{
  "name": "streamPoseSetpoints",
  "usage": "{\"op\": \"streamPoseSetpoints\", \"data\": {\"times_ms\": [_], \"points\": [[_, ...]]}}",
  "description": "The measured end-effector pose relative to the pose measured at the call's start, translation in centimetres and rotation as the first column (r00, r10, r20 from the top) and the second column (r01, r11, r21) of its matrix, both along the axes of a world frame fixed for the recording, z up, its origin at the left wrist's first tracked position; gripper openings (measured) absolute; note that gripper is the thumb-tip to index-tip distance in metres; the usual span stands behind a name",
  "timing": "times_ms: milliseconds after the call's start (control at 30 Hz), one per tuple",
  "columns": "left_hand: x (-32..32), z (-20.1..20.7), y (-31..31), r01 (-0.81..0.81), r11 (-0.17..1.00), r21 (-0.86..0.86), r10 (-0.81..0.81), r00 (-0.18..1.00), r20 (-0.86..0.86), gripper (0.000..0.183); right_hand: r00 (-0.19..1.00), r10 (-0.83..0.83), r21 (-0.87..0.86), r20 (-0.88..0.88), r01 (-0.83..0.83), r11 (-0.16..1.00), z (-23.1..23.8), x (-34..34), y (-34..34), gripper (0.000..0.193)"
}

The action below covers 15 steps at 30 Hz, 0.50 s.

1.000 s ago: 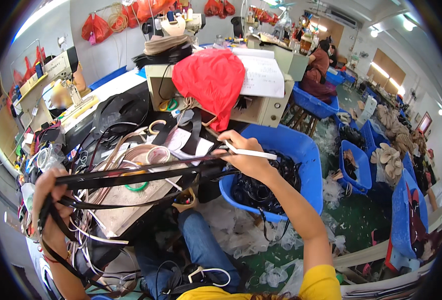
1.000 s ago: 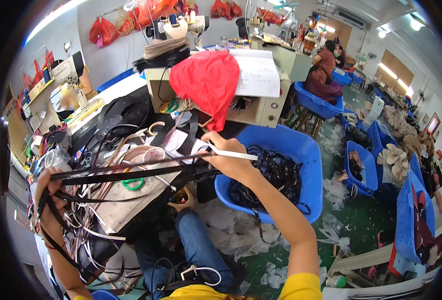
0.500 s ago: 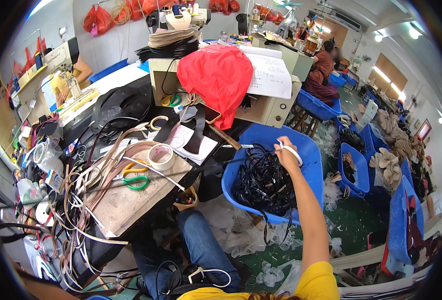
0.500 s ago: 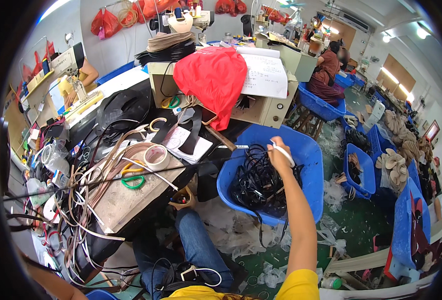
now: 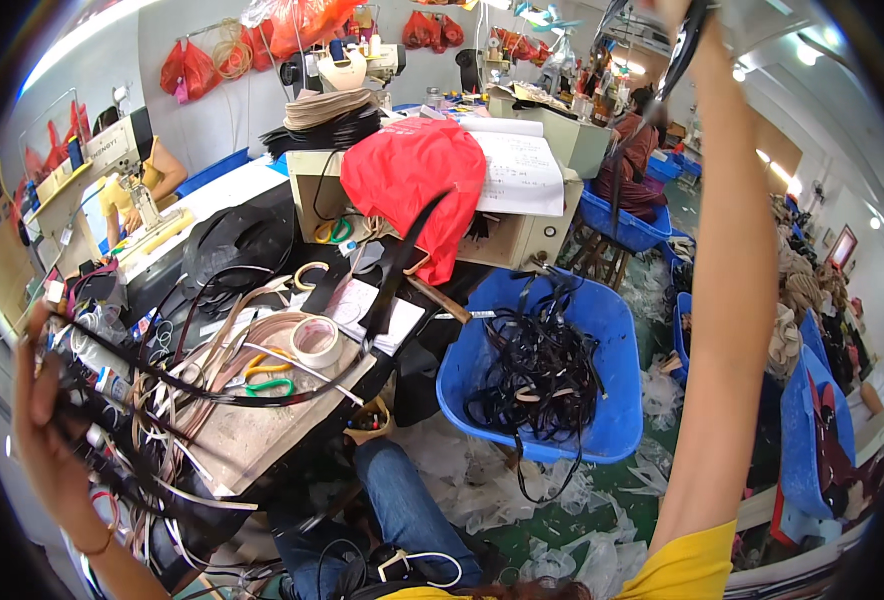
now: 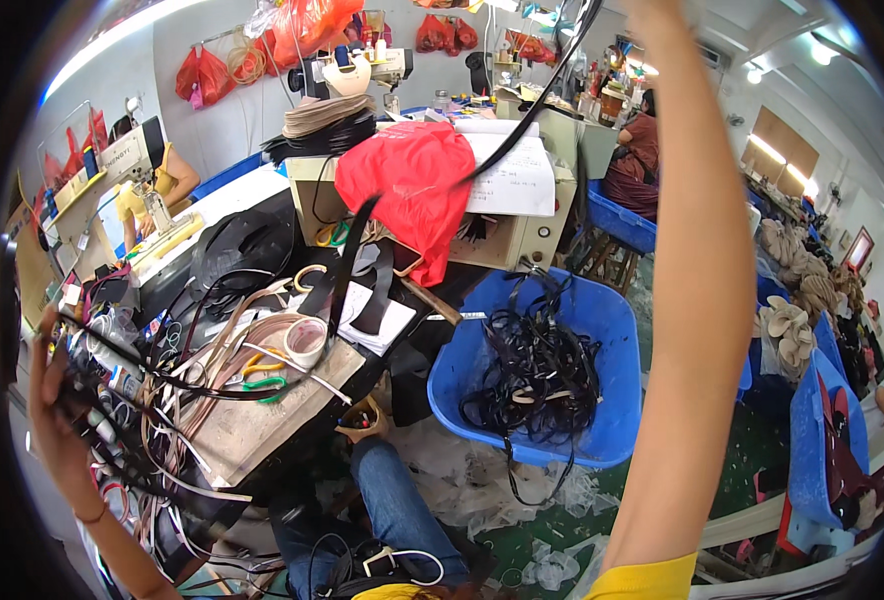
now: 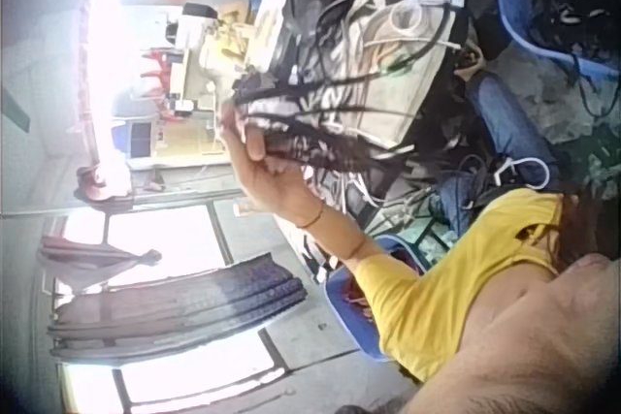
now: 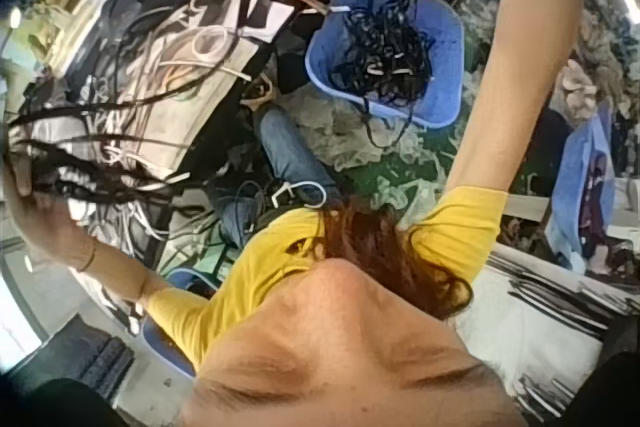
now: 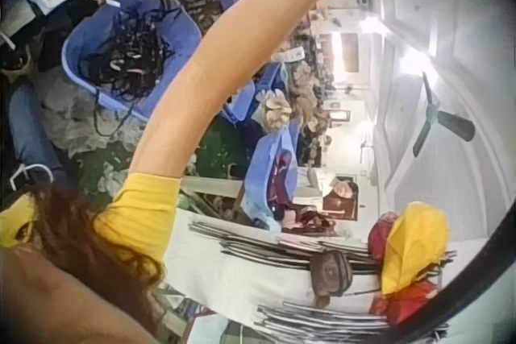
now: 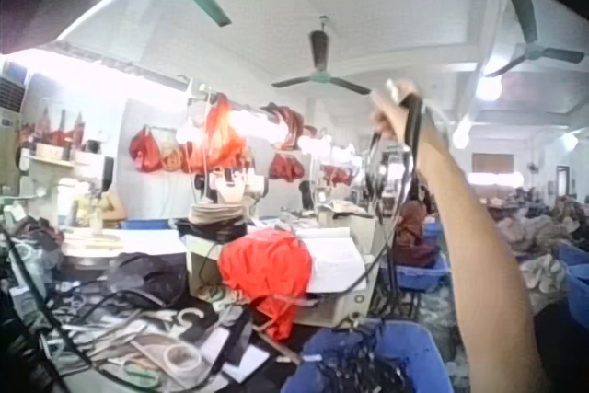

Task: The recorder is sorting and organizing bundles of black straps, using white tape to secure them.

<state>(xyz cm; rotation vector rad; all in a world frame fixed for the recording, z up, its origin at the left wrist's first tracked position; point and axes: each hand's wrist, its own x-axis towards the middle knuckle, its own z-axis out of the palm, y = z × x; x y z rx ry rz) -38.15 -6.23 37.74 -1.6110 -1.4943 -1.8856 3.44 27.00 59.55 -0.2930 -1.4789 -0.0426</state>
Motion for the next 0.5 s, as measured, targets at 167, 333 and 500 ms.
{"op": "streamPoseSetpoints", "data": {"times_ms": [167,333,500], "points": [[9.3,2.5,10.2,0.753,0.655,-0.065,-0.496,0.493,0.715,0.044,0.618,-0.191,0.038,0.763,0.251,0.967,-15.2,-7.5,-5.3,0.047],[16.4,1.3,12.3,0.663,0.611,-0.432,-0.578,0.747,0.329,0.049,0.553,-0.12,0.108,0.824,0.055,0.993,-16.4,-10.9,-11.9,0.039],[13.3,1.8,9.0,0.545,0.509,-0.667,-0.425,0.832,0.355,0.019,0.656,-0.018,-0.2,0.754,0.255,0.946,-19.5,-7.1,-8.3,0.044]]}}
